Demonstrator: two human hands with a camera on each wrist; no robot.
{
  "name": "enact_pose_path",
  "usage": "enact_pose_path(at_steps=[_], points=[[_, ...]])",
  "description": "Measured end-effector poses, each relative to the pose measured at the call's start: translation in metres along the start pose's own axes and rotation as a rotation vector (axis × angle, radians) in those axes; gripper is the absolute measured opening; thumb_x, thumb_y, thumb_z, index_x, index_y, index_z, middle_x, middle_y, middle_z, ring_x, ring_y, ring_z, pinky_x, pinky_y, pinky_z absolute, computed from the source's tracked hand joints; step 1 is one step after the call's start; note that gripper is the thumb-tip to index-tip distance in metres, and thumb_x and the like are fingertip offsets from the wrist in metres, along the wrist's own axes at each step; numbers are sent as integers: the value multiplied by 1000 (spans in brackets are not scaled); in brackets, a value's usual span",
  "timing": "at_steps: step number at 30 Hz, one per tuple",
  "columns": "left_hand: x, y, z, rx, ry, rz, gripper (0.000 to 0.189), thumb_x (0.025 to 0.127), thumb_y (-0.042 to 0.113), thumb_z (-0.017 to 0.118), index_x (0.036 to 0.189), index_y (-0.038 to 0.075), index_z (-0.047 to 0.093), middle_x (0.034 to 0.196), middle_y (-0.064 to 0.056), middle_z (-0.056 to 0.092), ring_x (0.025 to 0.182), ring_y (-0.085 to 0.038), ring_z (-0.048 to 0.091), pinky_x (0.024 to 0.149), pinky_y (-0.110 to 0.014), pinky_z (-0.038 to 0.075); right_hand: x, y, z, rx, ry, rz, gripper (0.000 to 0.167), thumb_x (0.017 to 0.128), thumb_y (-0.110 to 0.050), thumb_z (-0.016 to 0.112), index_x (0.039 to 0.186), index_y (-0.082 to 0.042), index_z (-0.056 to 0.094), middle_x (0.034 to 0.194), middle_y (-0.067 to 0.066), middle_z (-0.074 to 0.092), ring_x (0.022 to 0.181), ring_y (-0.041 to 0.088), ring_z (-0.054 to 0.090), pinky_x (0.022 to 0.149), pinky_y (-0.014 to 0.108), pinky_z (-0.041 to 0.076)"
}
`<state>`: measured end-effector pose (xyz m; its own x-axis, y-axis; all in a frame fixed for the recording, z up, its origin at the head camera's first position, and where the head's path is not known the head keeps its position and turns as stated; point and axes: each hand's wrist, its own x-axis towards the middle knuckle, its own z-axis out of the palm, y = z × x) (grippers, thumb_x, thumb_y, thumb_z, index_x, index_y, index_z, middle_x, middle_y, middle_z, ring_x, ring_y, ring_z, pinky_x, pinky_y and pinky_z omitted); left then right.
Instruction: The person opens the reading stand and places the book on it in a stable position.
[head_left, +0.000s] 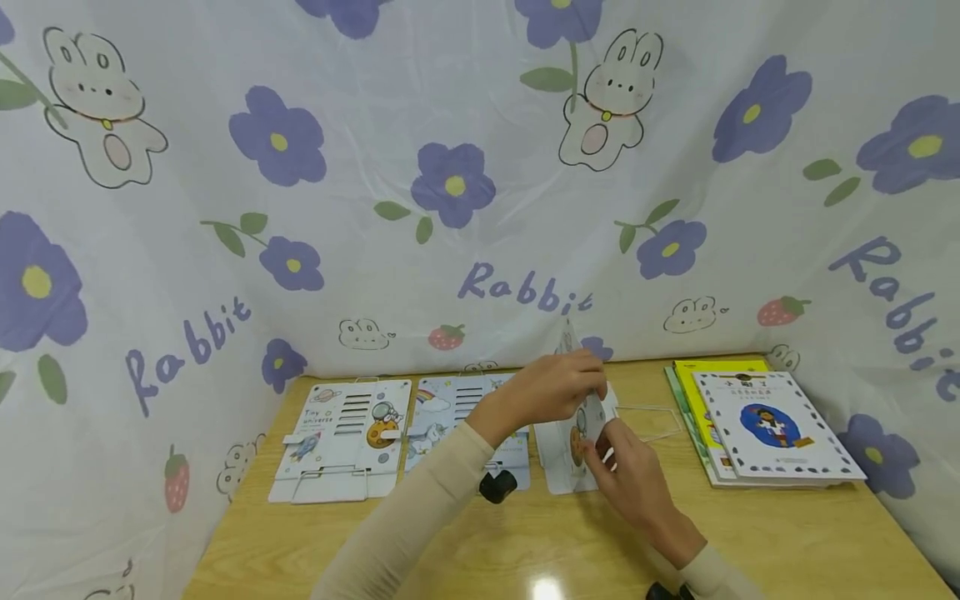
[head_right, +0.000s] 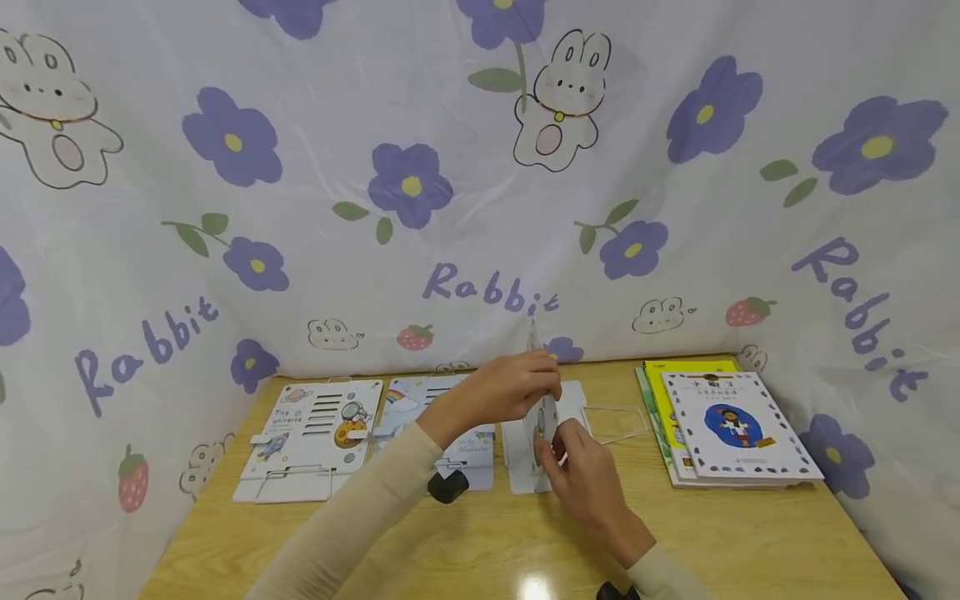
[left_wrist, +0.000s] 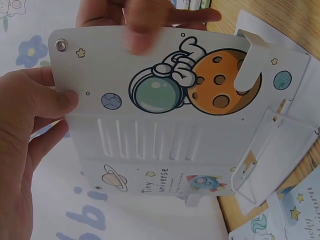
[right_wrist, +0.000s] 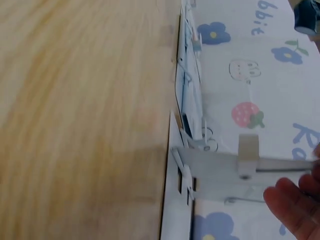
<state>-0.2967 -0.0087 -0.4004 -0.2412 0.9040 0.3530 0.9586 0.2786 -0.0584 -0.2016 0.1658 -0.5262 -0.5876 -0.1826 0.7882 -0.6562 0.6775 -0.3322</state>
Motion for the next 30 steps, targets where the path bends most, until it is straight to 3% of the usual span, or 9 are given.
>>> enact_pose_path(at_steps=[4,6,11,15,19,25,30], points=[[-2,0,0,-27,-1,-2,27,109,1,53,107,14,76,110,2,72,108,-12,65,89,-19,56,5,12,-9,50,0,-27,21,109,-16,60,88,-12,60,73,-7,59,61,-3,51,53,13,44],[-2,0,0,-30,3,-5,26,108,0,54,106,13,76,110,2,72,108,-12,65,89,-19,56,11,20,-13,43,26,-16,26,111,-13,54,87,-12,63,70,-7,60,60,-3,52,52,14,43],[-3,-1,0,-30,14,0,26,108,0,54,106,14,76,110,2,72,108,-11,65,92,-19,55,27,44,-27,-67,65,95,14,99,1,68,88,-7,68,66,-4,63,54,0,53,49,16,45],[-4,-1,1,-37,24,9,25,107,0,55,106,14,76,109,2,72,106,-11,65,92,-19,55,35,68,-38,-186,42,187,8,97,-5,74,90,-4,69,64,1,63,52,7,53,48,23,45],[-5,0,1,-38,31,8,25,107,-1,55,106,14,76,108,2,72,106,-12,65,91,-19,55,39,89,-48,-233,-44,278,11,99,-10,73,96,1,71,70,10,68,52,13,53,49,28,43],[-5,0,1,-46,34,6,27,108,-1,53,107,14,76,108,1,71,106,-12,65,92,-20,55,37,116,-54,-246,-236,480,18,103,-15,69,105,3,71,86,18,74,57,16,57,50,28,42],[-5,0,1,-56,38,7,27,108,-1,53,107,13,76,108,1,71,105,-12,64,93,-20,55,31,130,-52,-271,-353,568,17,101,-11,66,103,5,71,85,19,72,61,20,57,52,32,44]])
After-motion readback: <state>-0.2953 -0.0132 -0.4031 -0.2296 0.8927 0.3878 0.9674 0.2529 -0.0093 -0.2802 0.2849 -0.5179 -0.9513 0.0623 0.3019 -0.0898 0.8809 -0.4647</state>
